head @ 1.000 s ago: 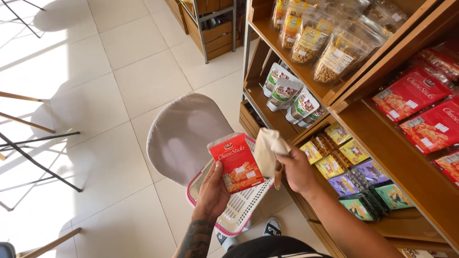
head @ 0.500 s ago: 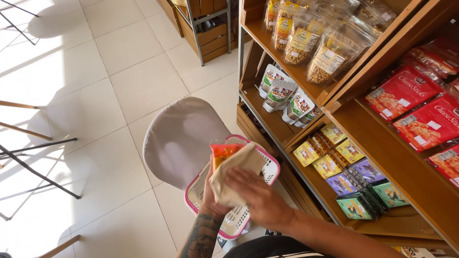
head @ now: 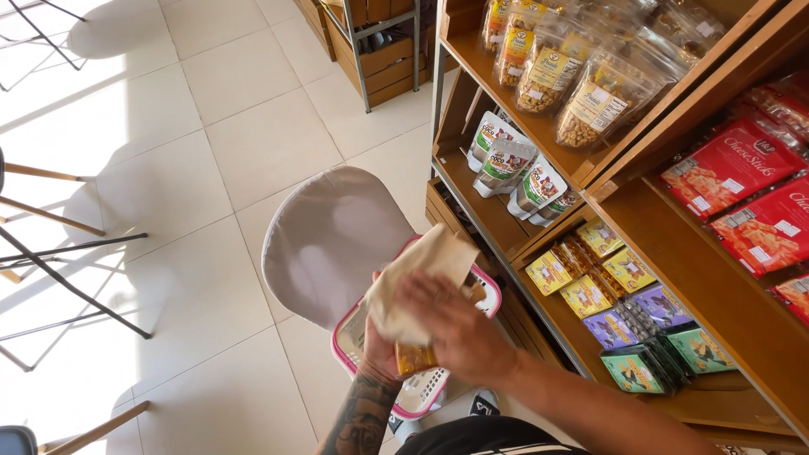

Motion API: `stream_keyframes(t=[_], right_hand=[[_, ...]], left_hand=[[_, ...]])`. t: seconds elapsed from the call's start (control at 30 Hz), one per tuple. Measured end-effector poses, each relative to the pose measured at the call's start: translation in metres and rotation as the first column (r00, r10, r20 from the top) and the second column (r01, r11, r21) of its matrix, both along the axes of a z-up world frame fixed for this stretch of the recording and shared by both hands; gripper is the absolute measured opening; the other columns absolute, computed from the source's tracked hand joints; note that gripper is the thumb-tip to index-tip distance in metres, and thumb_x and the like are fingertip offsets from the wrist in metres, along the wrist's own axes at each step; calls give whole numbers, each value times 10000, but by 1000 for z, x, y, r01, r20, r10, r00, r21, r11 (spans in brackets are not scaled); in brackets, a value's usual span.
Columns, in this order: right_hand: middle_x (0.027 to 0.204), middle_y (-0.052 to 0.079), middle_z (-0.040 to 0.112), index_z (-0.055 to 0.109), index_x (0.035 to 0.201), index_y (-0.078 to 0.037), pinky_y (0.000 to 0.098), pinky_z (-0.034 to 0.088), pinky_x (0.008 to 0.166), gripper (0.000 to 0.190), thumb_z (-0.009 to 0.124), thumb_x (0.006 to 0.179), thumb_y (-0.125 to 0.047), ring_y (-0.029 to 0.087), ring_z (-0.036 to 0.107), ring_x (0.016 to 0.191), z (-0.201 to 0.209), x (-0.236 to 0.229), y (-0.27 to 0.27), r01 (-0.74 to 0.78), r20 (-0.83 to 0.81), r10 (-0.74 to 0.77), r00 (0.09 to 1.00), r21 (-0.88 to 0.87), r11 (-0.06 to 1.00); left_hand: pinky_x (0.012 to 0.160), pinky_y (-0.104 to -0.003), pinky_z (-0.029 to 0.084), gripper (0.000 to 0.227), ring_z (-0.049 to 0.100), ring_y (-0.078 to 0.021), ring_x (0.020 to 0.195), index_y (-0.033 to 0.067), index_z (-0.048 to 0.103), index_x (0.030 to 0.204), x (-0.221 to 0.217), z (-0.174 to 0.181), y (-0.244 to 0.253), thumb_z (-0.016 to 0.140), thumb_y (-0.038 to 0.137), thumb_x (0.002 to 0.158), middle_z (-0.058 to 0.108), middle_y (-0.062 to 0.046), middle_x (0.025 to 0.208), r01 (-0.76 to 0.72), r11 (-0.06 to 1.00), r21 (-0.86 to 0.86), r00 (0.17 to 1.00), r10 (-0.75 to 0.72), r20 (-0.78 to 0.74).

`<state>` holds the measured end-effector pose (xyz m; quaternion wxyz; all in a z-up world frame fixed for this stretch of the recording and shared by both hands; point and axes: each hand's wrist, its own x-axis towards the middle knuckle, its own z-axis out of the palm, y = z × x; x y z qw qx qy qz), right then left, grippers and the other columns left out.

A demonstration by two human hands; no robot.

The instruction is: Wiping snack packages from a store shelf with a cloth and placing them into a shopping basket.

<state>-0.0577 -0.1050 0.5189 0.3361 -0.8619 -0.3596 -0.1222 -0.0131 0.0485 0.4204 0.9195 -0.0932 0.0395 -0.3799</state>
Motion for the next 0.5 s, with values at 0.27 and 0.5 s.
stream_keyframes(t=[0.27,0.5], right_hand=[[1532,249,517,533,1445,52,537,257,1224,714,525,733,89,362,422,1481,3,-16,-10,-103,6,104,995,-60,993],[1528,187,559,577,1445,-5,486,313,1265,636,560,812,63,319,465,1500,5,0,-13,75,71,-70,995,-74,994]], left_hand=[[1131,-511,457,819,541,-365,1346,118,361,1575,9,75,9,447,687,993,496,-169,1531,-170,976,133,965,138,223],[1193,-483,416,898,501,-359,1388,86,335,1624,16,44,8,444,728,1006,450,-217,1563,-19,1000,-12,981,21,193]])
